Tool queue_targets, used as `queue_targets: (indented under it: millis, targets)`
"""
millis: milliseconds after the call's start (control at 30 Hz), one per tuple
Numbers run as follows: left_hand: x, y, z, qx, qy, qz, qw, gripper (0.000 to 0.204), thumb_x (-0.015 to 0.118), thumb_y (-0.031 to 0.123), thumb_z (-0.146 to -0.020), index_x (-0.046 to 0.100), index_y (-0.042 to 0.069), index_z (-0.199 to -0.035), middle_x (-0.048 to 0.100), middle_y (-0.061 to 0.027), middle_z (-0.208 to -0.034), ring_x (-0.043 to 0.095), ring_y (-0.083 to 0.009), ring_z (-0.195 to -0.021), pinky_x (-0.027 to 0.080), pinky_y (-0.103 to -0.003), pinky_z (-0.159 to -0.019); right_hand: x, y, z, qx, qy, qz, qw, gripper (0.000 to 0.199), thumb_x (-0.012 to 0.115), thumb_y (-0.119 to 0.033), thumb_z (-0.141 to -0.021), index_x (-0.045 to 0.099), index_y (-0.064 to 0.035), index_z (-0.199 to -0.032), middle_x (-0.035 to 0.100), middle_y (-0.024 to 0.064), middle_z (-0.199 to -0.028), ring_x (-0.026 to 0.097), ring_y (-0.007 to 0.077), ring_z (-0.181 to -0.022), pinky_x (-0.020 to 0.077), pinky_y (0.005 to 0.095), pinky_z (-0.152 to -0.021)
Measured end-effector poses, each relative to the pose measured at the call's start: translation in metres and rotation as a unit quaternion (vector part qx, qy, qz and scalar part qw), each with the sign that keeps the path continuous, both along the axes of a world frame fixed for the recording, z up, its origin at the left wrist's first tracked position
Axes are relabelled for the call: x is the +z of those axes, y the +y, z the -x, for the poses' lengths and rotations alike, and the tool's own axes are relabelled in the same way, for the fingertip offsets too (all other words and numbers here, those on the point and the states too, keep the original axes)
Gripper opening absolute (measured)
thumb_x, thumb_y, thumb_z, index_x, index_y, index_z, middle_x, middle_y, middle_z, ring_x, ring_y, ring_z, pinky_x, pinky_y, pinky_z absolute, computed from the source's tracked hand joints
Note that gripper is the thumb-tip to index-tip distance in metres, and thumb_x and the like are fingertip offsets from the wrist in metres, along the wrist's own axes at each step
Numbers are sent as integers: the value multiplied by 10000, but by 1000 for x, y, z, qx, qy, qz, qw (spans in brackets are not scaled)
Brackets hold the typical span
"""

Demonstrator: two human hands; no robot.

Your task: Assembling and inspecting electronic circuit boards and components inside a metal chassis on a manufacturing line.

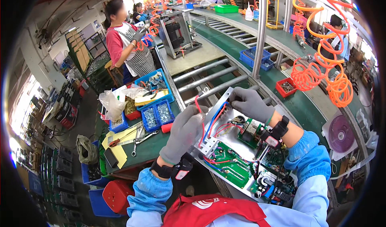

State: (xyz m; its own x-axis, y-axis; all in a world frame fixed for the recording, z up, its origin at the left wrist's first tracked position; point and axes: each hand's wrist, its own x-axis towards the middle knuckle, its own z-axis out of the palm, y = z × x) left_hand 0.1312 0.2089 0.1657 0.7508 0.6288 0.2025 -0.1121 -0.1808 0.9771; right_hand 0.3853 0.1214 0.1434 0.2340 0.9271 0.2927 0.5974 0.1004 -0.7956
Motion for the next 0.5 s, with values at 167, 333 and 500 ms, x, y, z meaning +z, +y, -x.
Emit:
queue_targets:
  millis: [167, 333, 500]
  targets:
    - [-3, 2, -4, 34, 57, -136, 989, 309, 468, 174, -920, 639, -36, -1068, 618, -112, -940, 572, -166, -847, 460, -293, -740, 20, 0, 20, 27, -77, 12, 997, 233, 642, -35, -779, 625, 7, -1007, 619, 93, -812, 566, 145, -723, 481, 308, -678]
    - [-11, -1, -6, 21, 43, -157, 986, 245, 544, 153, -924, 624, -29, -1066, 602, -128, -928, 581, -182, -858, 473, -323, -761, 22, -7, 20, 39, -268, -56, 961, 217, 651, -113, -800, 673, -65, -1010, 621, 169, -954, 620, 370, -873, 508, 453, -743]
    - [-15, -9, -5, -39, 13, -377, 925, 272, 756, 213, -752, 543, 56, -815, 643, -171, -1121, 583, -345, -1141, 485, -395, -938, 10, -17, 13, 38, -359, 50, 931, 211, 705, -139, -773, 685, -111, -981, 639, 123, -880, 637, 358, -807, 513, 457, -689]
